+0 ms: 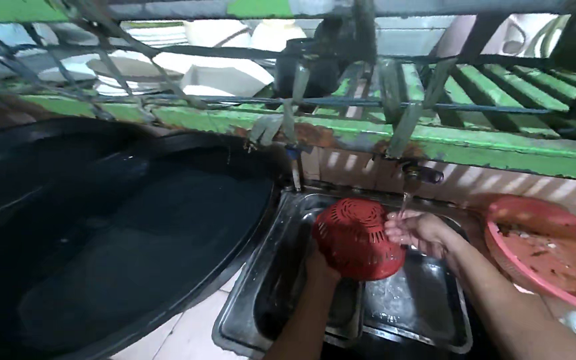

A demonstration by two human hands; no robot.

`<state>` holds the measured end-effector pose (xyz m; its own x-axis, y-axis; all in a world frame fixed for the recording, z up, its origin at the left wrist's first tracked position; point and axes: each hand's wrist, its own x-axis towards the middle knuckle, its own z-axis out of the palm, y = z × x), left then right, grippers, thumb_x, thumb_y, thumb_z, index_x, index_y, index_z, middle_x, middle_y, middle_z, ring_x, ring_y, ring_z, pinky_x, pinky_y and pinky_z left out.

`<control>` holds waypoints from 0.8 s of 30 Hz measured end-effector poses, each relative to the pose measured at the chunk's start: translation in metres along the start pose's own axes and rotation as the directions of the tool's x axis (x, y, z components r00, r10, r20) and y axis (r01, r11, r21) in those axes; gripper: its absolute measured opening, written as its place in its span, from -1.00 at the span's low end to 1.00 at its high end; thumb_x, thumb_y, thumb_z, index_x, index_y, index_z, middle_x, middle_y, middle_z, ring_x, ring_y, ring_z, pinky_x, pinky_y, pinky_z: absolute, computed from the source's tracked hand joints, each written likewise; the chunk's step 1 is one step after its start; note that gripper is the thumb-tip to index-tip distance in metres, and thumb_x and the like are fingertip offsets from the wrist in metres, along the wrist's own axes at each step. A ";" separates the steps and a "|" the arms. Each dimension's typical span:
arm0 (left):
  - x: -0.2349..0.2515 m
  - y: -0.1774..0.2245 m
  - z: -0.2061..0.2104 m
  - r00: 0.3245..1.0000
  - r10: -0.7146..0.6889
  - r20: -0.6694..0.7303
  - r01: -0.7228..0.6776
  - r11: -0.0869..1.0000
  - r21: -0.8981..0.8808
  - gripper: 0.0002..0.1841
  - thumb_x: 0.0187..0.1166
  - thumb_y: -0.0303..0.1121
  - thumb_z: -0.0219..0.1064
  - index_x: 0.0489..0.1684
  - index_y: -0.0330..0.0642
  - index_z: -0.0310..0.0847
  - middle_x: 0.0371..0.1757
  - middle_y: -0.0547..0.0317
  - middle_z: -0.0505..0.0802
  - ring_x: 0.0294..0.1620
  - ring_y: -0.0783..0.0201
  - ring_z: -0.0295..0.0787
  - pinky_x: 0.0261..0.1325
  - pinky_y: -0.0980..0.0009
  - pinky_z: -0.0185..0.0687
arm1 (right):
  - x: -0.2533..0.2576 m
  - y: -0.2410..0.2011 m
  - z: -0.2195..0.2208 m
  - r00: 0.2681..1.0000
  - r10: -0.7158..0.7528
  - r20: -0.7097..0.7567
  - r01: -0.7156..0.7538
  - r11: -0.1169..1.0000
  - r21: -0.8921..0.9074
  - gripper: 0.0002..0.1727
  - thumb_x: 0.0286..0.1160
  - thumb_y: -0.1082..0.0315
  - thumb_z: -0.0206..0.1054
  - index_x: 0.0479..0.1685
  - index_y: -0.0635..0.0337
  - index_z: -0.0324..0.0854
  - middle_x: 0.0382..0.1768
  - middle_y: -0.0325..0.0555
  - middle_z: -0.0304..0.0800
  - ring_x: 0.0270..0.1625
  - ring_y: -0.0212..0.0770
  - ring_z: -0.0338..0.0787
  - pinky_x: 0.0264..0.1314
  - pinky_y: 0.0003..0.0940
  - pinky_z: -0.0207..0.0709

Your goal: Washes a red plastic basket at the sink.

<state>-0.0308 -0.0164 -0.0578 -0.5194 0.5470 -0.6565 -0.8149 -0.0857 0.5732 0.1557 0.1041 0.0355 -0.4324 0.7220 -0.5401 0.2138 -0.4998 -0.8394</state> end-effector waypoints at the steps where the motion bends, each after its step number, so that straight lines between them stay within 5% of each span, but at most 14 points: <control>1: -0.001 -0.001 -0.002 1.000 -0.009 -0.010 0.009 1.000 0.004 -0.43 0.84 0.13 -0.07 0.38 -0.21 0.47 0.04 -0.17 0.77 -0.01 -0.03 0.77 -0.03 -0.09 0.73 | -0.003 -0.001 0.005 0.997 0.015 0.081 -0.013 1.000 -0.024 -0.66 0.82 0.52 -0.07 0.41 0.35 0.45 0.03 0.06 0.82 -0.06 -0.15 0.88 0.05 -0.25 0.76; 3: -0.002 -0.005 -0.006 0.999 -0.035 0.018 0.035 0.999 0.016 -0.40 0.83 0.16 -0.09 0.41 -0.20 0.46 0.06 -0.18 0.77 0.01 -0.04 0.78 -0.01 -0.11 0.74 | -0.002 -0.001 0.016 0.996 -0.042 0.078 0.041 0.999 0.022 -0.66 0.83 0.51 -0.07 0.40 0.35 0.48 0.02 0.04 0.84 -0.09 -0.17 0.89 0.04 -0.26 0.76; 6: -0.007 -0.007 -0.006 0.999 -0.035 0.011 0.035 0.998 0.047 -0.43 0.83 0.14 -0.06 0.35 -0.21 0.51 -0.01 -0.15 0.78 -0.07 -0.01 0.77 -0.07 -0.07 0.73 | 0.008 -0.001 0.025 0.983 -0.109 -0.149 0.141 0.963 0.229 -0.66 0.86 0.45 -0.09 0.47 0.28 0.38 0.04 0.02 0.78 -0.11 -0.19 0.86 -0.03 -0.27 0.75; 8: -0.010 -0.002 -0.004 0.999 0.009 -0.034 -0.008 1.000 0.029 -0.44 0.84 0.11 -0.05 0.32 -0.23 0.52 -0.03 -0.14 0.77 -0.08 0.01 0.77 -0.08 -0.04 0.73 | 0.002 -0.003 0.024 0.996 -0.071 -0.048 0.078 0.983 0.164 -0.67 0.89 0.32 -0.04 0.44 0.24 0.41 -0.06 0.01 0.82 -0.21 -0.17 0.88 -0.12 -0.25 0.78; 11: -0.005 0.004 -0.010 0.998 0.065 -0.027 -0.067 0.995 -0.075 -0.42 0.86 0.13 -0.13 0.39 -0.22 0.45 0.04 -0.14 0.75 -0.01 0.00 0.75 -0.01 -0.06 0.72 | -0.005 -0.003 0.016 0.992 0.008 0.127 -0.008 1.000 -0.004 -0.64 0.91 0.27 -0.03 0.37 0.30 0.51 -0.06 0.02 0.86 -0.13 -0.13 0.91 -0.02 -0.24 0.79; 13: -0.003 0.005 -0.013 0.998 0.050 -0.026 -0.052 0.994 -0.092 -0.43 0.85 0.14 -0.11 0.34 -0.20 0.47 -0.04 -0.11 0.75 -0.10 0.03 0.74 -0.08 -0.03 0.72 | -0.001 0.004 0.011 0.994 -0.041 -0.099 0.053 0.991 0.122 -0.70 0.85 0.39 0.04 0.36 0.33 0.47 -0.07 0.05 0.81 -0.15 -0.15 0.87 -0.03 -0.25 0.77; 16: -0.002 0.000 -0.020 0.994 -0.052 0.095 0.051 0.999 0.021 -0.47 0.83 0.13 -0.08 0.10 -0.18 0.55 -0.31 -0.03 0.75 -0.41 0.12 0.73 -0.37 0.10 0.73 | -0.003 0.005 0.007 0.968 -0.081 -0.237 0.152 0.941 0.302 -0.70 0.81 0.48 0.01 0.41 0.30 0.39 -0.02 0.05 0.77 -0.13 -0.16 0.85 -0.06 -0.25 0.75; 22: -0.007 -0.013 -0.013 0.930 -0.261 0.258 0.114 0.874 0.473 -0.43 0.81 0.15 -0.02 0.14 -0.19 0.66 -0.25 -0.03 0.83 -0.34 0.12 0.79 -0.30 0.13 0.76 | -0.019 -0.014 0.008 0.980 -0.081 -0.179 0.136 0.938 0.319 -0.66 0.80 0.51 -0.05 0.44 0.30 0.39 0.06 0.07 0.75 -0.08 -0.15 0.84 0.00 -0.23 0.75; 24: -0.004 -0.015 -0.008 0.922 -0.247 0.297 0.057 0.847 0.528 -0.43 0.81 0.16 -0.02 0.17 -0.18 0.67 -0.22 -0.02 0.84 -0.30 0.13 0.81 -0.27 0.13 0.77 | -0.025 -0.019 0.005 0.998 -0.057 -0.007 0.057 0.969 0.239 -0.65 0.80 0.53 -0.07 0.45 0.30 0.40 0.07 0.03 0.79 -0.04 -0.18 0.87 0.06 -0.28 0.75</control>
<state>-0.0181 -0.0239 -0.0673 -0.2010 0.7733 -0.6013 -0.5842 0.3980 0.7073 0.1587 0.0931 0.0655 -0.4381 0.7526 -0.4916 -0.0265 -0.5575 -0.8298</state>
